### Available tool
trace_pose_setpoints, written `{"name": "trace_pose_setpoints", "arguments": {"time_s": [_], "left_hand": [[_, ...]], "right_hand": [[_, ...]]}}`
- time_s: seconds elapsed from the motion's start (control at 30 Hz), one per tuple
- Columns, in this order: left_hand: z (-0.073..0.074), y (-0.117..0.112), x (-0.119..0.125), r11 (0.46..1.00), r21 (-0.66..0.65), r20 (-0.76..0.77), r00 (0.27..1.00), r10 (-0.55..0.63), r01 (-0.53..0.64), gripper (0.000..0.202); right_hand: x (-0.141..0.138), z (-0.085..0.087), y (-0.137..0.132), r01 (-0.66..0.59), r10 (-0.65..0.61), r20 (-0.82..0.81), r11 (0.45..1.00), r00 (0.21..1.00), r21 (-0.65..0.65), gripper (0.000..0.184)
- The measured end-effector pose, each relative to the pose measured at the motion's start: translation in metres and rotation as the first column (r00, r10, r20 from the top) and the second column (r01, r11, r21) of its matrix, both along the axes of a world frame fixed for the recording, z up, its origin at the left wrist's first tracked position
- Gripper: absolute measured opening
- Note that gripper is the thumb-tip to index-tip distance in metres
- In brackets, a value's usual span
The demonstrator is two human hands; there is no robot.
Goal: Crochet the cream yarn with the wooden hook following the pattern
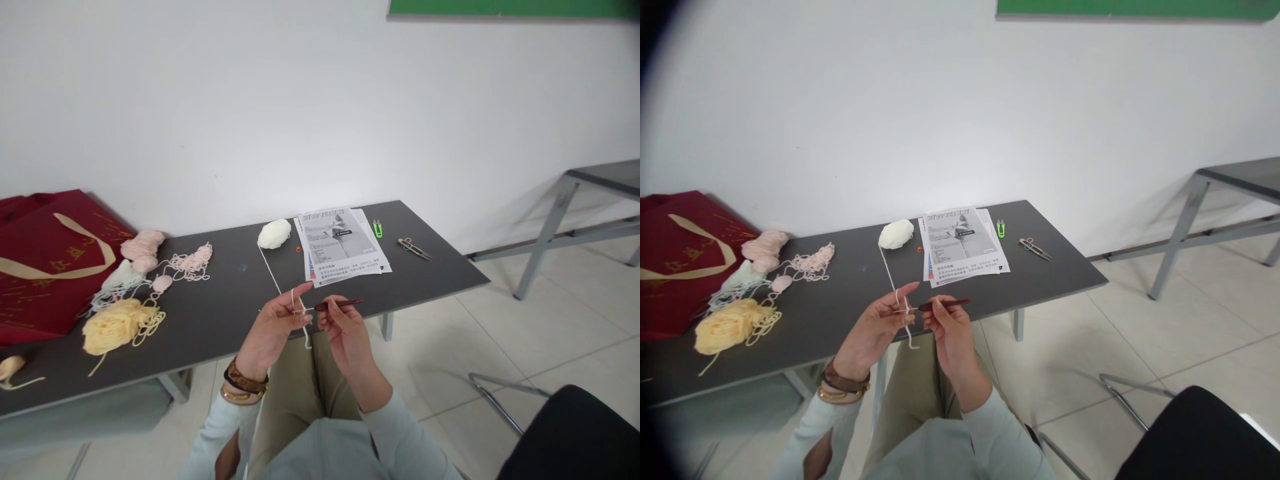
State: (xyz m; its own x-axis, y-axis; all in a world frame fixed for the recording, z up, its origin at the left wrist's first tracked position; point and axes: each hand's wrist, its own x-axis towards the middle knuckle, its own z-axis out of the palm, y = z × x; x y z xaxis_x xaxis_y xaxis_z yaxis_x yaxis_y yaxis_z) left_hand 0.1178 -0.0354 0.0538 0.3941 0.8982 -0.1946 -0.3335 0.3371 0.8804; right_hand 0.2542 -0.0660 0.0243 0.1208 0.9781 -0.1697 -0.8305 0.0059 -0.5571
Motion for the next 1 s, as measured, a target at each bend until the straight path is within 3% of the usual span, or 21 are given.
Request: {"name": "trace_pose_setpoints", "arguments": {"time_s": [0.1, 0.23, 0.53, 1.0], "left_hand": [[-0.001, 0.000, -0.001, 0.999, -0.026, -0.021, 0.999, -0.027, 0.026, 0.043], [0.001, -0.002, 0.001, 0.999, -0.047, 0.015, 1.000, -0.015, 0.016, 0.053], [0.003, -0.006, 0.007, 0.998, -0.062, 0.071, 0.997, 0.037, -0.032, 0.049], [0.022, -0.014, 0.004, 0.985, 0.174, -0.170, 0.985, 0.042, -0.012, 0.057]], "right_hand": [[0.001, -0.001, 0.001, 0.006, -0.006, -0.015, 1.000, 1.000, -0.007, 0.017], [0.001, -0.001, 0.003, 0.037, -0.037, -0.025, 0.999, 0.999, 0.004, 0.016], [0.000, 0.002, 0.005, 0.051, -0.050, -0.036, 0.999, 0.998, 0.009, 0.013], [0.014, 0.011, 0.000, 0.002, -0.005, 0.024, 0.996, 1.000, 0.085, 0.012]]}}
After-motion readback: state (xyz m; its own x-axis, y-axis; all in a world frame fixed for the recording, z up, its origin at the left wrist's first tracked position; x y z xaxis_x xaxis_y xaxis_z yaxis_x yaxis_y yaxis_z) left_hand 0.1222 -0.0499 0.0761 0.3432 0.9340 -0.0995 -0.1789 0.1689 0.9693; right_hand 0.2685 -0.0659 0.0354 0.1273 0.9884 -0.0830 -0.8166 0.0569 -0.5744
